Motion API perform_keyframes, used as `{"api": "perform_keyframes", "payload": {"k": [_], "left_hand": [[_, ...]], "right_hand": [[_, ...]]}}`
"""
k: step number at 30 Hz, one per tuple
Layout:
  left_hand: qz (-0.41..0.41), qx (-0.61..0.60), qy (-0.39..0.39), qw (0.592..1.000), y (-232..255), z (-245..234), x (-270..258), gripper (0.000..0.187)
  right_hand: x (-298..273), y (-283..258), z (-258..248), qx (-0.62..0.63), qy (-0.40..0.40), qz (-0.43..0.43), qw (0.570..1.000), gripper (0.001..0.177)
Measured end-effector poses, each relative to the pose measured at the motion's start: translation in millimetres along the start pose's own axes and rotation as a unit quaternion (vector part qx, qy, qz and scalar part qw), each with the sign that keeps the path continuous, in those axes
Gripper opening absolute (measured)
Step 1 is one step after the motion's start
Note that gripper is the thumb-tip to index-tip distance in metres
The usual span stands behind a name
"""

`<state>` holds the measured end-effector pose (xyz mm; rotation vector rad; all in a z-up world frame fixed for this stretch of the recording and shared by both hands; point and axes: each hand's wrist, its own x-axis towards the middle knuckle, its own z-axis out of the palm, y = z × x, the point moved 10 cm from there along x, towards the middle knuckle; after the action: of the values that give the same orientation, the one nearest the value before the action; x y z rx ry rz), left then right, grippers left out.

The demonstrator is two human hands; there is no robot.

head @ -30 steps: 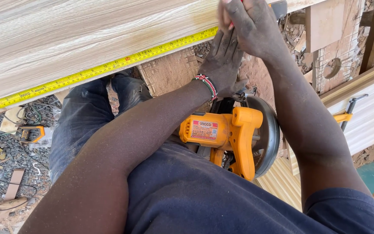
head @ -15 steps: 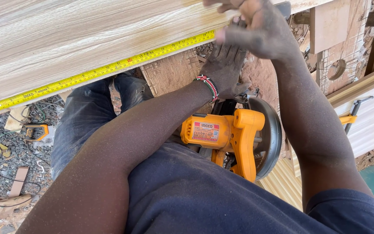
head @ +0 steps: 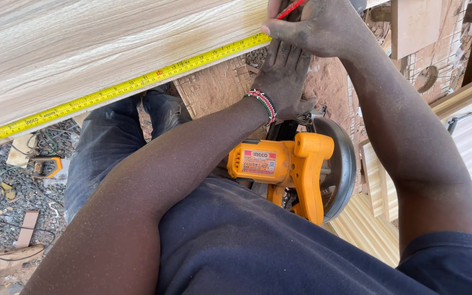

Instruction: Measuring, marking, and cutting wood panels using a tape measure, pencil, and circular saw in a workshop environment.

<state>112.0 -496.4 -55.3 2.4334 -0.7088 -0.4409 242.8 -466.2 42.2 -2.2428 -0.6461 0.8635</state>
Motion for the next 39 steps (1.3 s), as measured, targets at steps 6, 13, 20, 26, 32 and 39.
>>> {"api": "perform_keyframes", "payload": {"k": [6,13,20,26,32,39], "left_hand": [[0.001,-0.02,0.033,0.999,0.4,4.2,1.8,0.123],[-0.024,-0.001,0.029,0.999,4.7,-4.5,4.0,0.111],[-0.054,0.048,0.003,0.997,9.2,11.6,18.3,0.078],[-0.058,0.045,-0.038,0.997,10.0,10.5,19.0,0.07],[-0.065,0.061,-0.047,0.995,11.9,22.5,24.6,0.069],[-0.069,0.033,-0.016,0.997,10.6,19.3,24.6,0.073]], "right_hand": [[4.9,19.3,13.6,-0.102,-0.059,0.036,0.992,0.013],[7.1,0.3,16.1,-0.139,-0.039,-0.086,0.986,0.011],[4.2,8.9,23.1,-0.165,-0.031,-0.102,0.98,0.009],[-1.1,0.8,19.9,-0.174,-0.001,-0.121,0.977,0.007],[1.3,9.4,20.3,-0.176,0.002,-0.093,0.98,0.01],[2.0,4.5,19.2,-0.16,0.006,-0.096,0.982,0.01]]}}
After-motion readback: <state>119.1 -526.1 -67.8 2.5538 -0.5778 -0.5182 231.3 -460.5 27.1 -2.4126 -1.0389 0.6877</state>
